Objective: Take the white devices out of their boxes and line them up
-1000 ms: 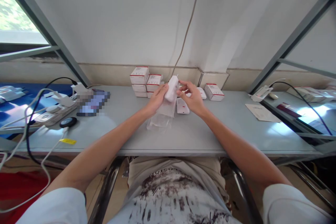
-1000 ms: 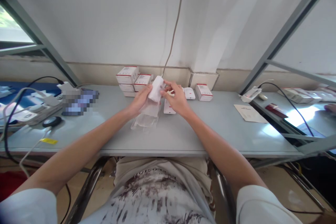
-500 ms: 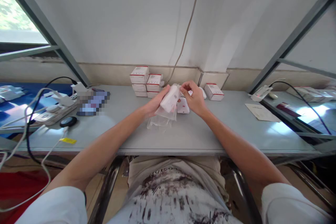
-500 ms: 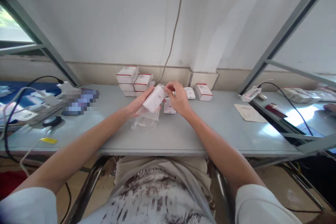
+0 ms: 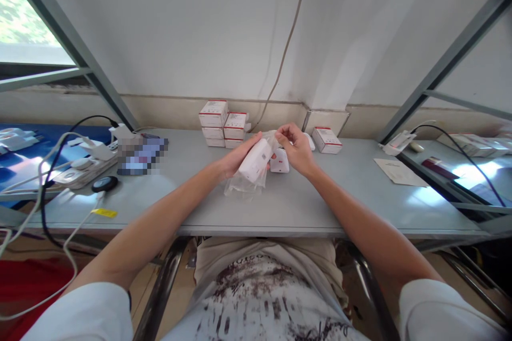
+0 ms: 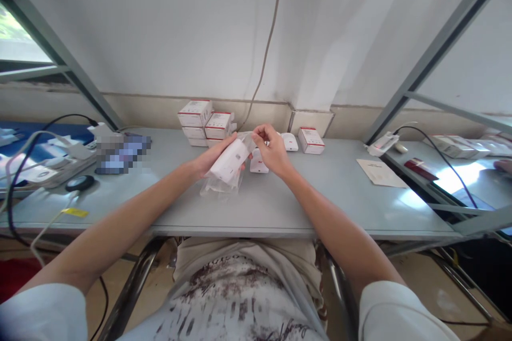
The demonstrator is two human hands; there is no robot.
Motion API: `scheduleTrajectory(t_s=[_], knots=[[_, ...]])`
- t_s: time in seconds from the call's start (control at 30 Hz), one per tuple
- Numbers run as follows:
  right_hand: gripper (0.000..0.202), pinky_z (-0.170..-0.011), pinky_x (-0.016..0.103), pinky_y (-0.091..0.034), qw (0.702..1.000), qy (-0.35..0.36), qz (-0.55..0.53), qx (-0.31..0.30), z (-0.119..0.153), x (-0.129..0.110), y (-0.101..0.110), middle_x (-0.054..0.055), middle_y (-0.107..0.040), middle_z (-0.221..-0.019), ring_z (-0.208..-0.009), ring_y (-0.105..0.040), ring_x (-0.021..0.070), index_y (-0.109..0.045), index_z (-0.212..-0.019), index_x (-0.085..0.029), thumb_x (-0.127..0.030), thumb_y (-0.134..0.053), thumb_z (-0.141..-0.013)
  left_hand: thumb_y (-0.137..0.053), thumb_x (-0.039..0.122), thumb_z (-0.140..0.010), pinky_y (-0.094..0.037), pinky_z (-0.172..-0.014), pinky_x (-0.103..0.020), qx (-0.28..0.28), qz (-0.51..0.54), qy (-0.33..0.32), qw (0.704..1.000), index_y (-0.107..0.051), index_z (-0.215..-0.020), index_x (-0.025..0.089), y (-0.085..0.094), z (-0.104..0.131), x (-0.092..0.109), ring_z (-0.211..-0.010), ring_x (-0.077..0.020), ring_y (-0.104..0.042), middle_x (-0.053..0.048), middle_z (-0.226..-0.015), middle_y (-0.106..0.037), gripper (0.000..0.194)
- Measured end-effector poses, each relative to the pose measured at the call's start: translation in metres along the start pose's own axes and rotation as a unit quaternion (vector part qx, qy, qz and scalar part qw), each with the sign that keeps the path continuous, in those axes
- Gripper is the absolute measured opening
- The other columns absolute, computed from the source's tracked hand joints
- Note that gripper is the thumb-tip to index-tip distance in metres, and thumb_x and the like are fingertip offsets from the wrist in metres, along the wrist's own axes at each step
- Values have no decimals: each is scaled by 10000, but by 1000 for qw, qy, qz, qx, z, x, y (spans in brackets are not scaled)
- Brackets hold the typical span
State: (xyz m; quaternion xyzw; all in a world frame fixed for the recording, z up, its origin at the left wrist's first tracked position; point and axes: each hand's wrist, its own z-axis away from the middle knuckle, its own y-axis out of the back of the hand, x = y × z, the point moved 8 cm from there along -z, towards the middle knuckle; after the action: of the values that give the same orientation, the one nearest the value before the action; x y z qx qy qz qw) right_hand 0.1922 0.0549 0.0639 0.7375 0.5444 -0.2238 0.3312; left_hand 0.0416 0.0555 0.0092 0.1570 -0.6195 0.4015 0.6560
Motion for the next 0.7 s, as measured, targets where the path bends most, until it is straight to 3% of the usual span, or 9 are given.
scheduleTrajectory(t_s=[0.13,0.3,0.47,0.6,0.7], knots=[[259,-745,299,-474,1000,-16,-23,7,-1,6,-1,-13,-631,-835,-765,-569,150,-624,-914,-233,-478,-654,-994,-466,809,-1020,-553,-552,-291,-10,1,-4,1000,-719,-1170,139,0,-2,-1,-621,-184,-697,-113,-868,-758,732],[259,-777,313,-492,997,-20,-15,75,-5,15,17,-2,-646,-868,-813,-596,165,-623,-940,-239,-490,-664,-991,-558,643,-1066,-577,-637,-296,-36,6,-66,997,-670,-1313,184,-3,-1,5,-697,-169,-698,-112,-1060,-763,533],[286,-823,342,-520,993,-13,17,117,-7,20,31,22,-663,-912,-868,-630,192,-624,-984,-247,-529,-621,-1028,-559,619,-1071,-602,-725,-338,-54,-10,-67,996,-653,-1329,175,-7,0,3,-706,-163,-654,-115,-1058,-737,522],[371,-835,368,-532,987,-10,35,159,-9,28,42,47,-654,-954,-898,-631,211,-595,-1014,-252,-619,-556,-1047,-640,643,-1019,-568,-634,-315,23,-77,-150,985,-640,-1228,183,0,-1,11,-673,-144,-604,-93,-1025,-691,505],[449,-790,353,-534,986,-29,24,162,-10,33,45,47,-637,-977,-878,-619,204,-582,-1074,-260,-705,-543,-1025,-645,657,-1010,-527,-581,-299,137,-175,-261,939,-580,-1304,222,13,4,26,-669,-137,-601,-85,-1085,-670,529]])
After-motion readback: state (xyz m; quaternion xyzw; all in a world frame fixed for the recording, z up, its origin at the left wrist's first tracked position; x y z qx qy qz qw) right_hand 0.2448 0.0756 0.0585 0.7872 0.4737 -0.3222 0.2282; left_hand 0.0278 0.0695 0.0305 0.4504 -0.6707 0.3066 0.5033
